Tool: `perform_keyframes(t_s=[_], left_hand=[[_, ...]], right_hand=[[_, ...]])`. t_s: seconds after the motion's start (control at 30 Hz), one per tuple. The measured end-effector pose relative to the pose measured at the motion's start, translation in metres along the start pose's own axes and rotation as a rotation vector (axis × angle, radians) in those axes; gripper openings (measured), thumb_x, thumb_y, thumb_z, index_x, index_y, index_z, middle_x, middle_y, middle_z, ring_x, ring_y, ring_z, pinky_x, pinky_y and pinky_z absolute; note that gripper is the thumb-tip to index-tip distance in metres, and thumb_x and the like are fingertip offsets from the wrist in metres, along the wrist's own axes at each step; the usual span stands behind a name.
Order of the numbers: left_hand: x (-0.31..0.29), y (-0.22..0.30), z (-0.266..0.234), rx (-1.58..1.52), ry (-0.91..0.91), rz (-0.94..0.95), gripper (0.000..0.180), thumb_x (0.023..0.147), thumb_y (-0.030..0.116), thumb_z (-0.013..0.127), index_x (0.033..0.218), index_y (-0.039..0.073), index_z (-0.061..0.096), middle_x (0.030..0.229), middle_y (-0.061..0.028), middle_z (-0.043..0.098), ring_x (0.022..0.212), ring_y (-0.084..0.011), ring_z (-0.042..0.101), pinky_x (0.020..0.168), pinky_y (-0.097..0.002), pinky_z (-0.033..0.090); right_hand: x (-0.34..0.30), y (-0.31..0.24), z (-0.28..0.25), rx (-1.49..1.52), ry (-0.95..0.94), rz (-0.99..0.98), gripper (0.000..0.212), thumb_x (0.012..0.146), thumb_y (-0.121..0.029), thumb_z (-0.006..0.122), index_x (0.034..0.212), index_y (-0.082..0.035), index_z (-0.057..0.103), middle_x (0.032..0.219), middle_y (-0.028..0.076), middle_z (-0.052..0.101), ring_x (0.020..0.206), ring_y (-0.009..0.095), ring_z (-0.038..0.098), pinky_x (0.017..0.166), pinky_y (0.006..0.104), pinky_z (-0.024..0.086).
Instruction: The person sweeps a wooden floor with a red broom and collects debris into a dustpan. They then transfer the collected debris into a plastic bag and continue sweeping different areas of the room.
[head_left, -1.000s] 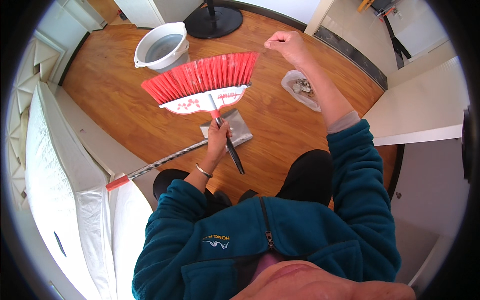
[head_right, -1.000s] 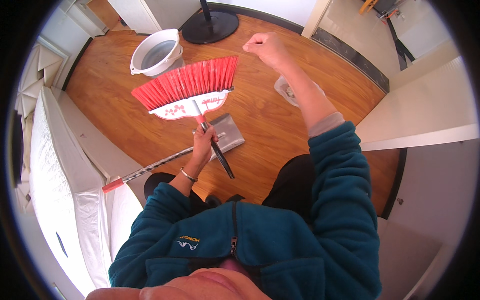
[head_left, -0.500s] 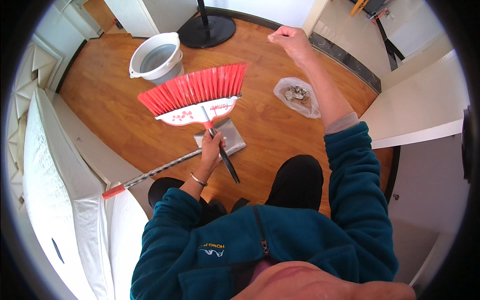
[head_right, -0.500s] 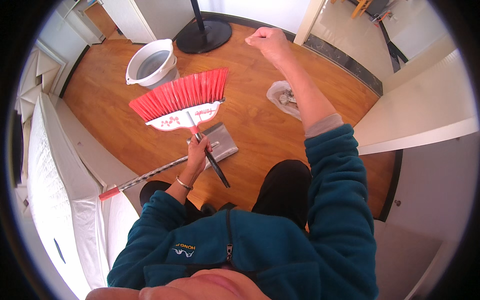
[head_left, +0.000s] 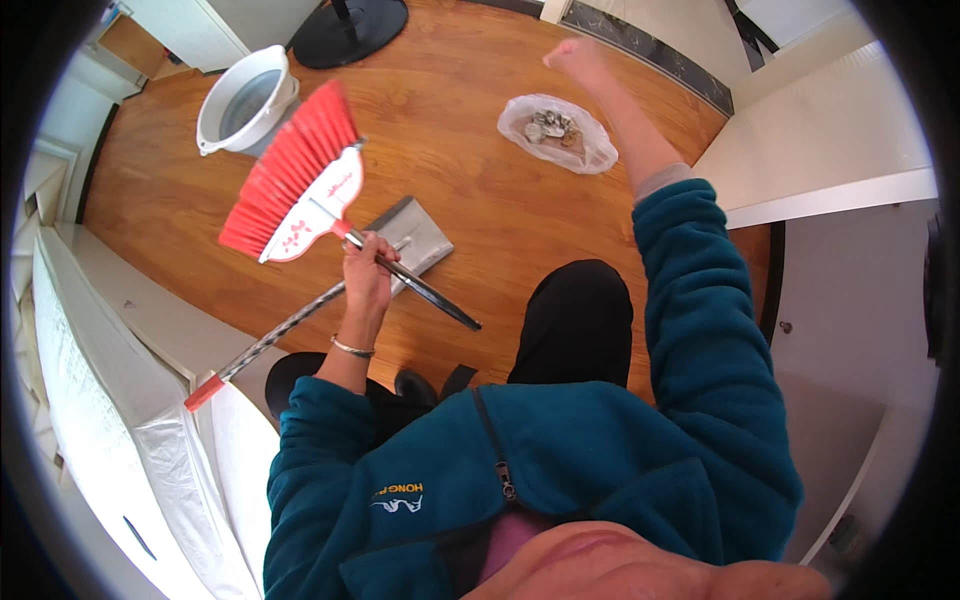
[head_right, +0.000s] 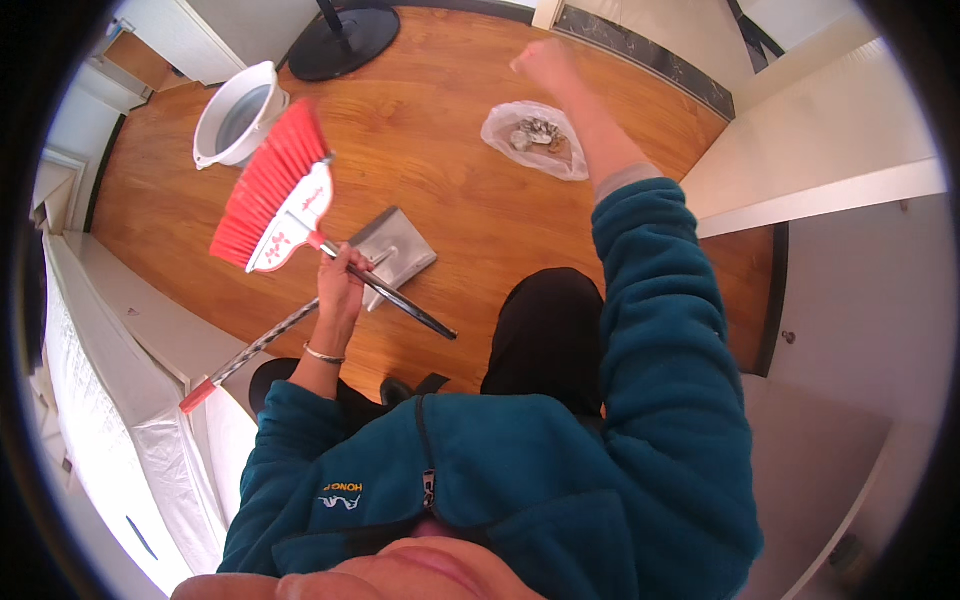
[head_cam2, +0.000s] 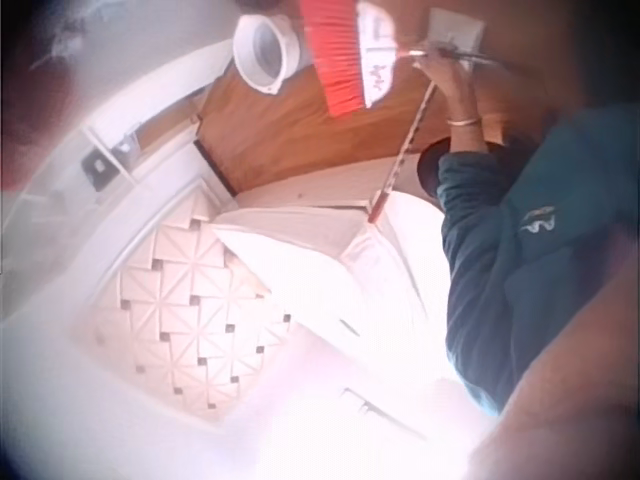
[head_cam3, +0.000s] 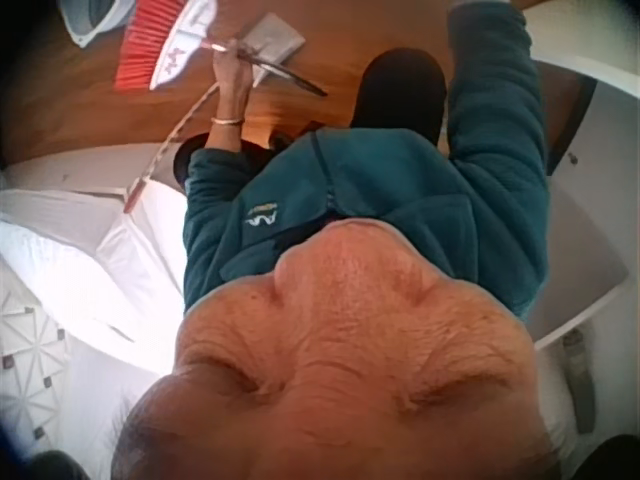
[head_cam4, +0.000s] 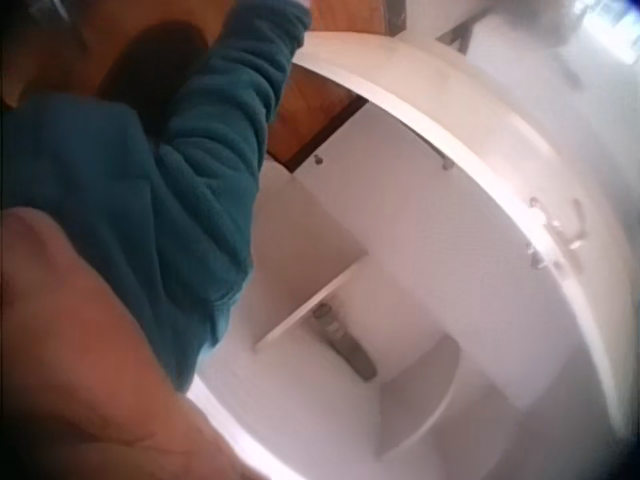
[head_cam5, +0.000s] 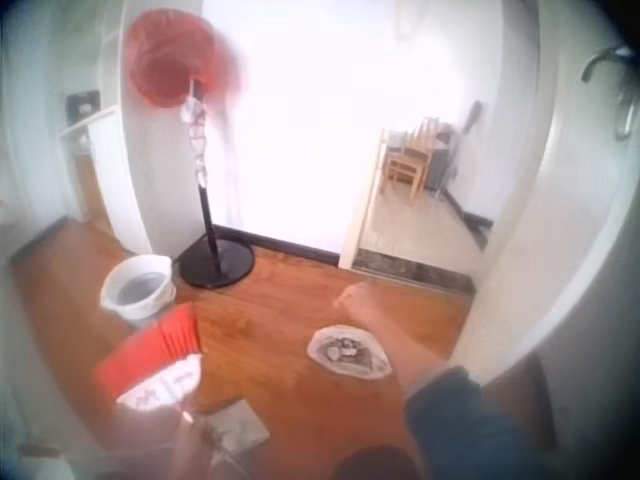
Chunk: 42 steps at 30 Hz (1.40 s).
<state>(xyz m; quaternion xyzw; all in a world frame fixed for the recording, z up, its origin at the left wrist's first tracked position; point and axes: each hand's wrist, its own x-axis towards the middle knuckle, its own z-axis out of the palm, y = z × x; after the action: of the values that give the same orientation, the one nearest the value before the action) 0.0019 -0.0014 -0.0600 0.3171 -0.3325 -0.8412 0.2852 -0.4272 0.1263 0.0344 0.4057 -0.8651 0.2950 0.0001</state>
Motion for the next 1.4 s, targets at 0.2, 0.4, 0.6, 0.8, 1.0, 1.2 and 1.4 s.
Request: perform_keyframes(t_s=[0.2,0.4,0.6,0.8,1.0,1.2,1.4], left_hand=[[-0.039,0.001,0.042,-0.004,0.064,-0.045,0.007,0.095,0.009,0.049,0.090,0.009,0.043,0.071,-0.0023,0.044,0.064,-0.0153,0.046,0.064,-0.0316,0.044],[-0.067,0.022,0.064,0.064,0.118,-0.100,0.003,0.096,0.011,0.047,0.096,0.009,0.045,0.071,-0.0013,0.041,0.065,-0.0141,0.044,0.067,-0.0307,0.043],[-0.074,0.016,0.068,0.257,0.260,-0.107,0.004,0.095,0.009,0.049,0.094,0.007,0.045,0.071,-0.0015,0.044,0.064,-0.0112,0.044,0.064,-0.0258,0.041],[-0.074,-0.004,0.061,0.278,0.223,-0.144,0.003,0.094,0.008,0.049,0.094,0.008,0.046,0.071,-0.0006,0.045,0.062,-0.0101,0.045,0.060,-0.0236,0.040],[-0.061,-0.028,0.065,0.280,0.127,-0.116,0.006,0.094,0.009,0.051,0.095,0.009,0.045,0.071,0.0001,0.046,0.063,-0.0100,0.047,0.061,-0.0240,0.041],[-0.057,-0.021,0.060,0.278,0.041,-0.096,0.005,0.095,0.009,0.050,0.096,0.009,0.045,0.072,0.0002,0.046,0.064,-0.0100,0.046,0.062,-0.0242,0.041],[-0.056,-0.023,0.053,0.260,-0.039,-0.077,0.005,0.094,0.008,0.051,0.094,0.008,0.046,0.072,0.0004,0.046,0.064,-0.0096,0.045,0.062,-0.0240,0.040]], right_hand=[[-0.057,0.099,0.064,-0.155,-0.183,0.422,0.019,0.073,-0.026,0.064,0.073,-0.009,0.071,0.075,0.014,0.068,0.074,0.029,0.066,0.067,0.0384,0.052],[-0.056,0.122,0.142,-0.275,-0.315,0.439,0.020,0.079,-0.016,0.054,0.078,-0.003,0.069,0.081,0.018,0.068,0.081,0.033,0.066,0.071,0.0430,0.053],[-0.030,0.167,0.148,-0.420,-0.186,0.254,0.024,0.086,-0.017,0.045,0.093,-0.005,0.064,0.093,0.019,0.066,0.087,0.037,0.064,0.076,0.0456,0.051],[-0.023,0.168,0.123,-0.244,-0.262,-0.002,0.033,0.081,-0.020,0.059,0.112,-0.010,0.061,0.109,0.018,0.063,0.100,0.034,0.061,0.083,0.0446,0.048],[-0.027,0.115,0.088,-0.310,-0.562,0.266,0.037,0.075,-0.022,0.069,0.108,-0.006,0.063,0.092,0.018,0.067,0.086,0.031,0.065,0.075,0.0418,0.051],[-0.012,0.031,0.049,0.407,-0.586,0.348,0.024,0.082,-0.021,0.061,0.096,-0.003,0.068,0.072,0.004,0.064,0.059,0.010,0.054,0.052,0.0279,0.042],[0.018,-0.092,0.015,0.817,-0.733,0.126,0.031,0.089,-0.032,0.058,0.099,-0.005,0.069,0.088,0.002,0.064,0.077,0.008,0.054,0.063,0.0235,0.042]])
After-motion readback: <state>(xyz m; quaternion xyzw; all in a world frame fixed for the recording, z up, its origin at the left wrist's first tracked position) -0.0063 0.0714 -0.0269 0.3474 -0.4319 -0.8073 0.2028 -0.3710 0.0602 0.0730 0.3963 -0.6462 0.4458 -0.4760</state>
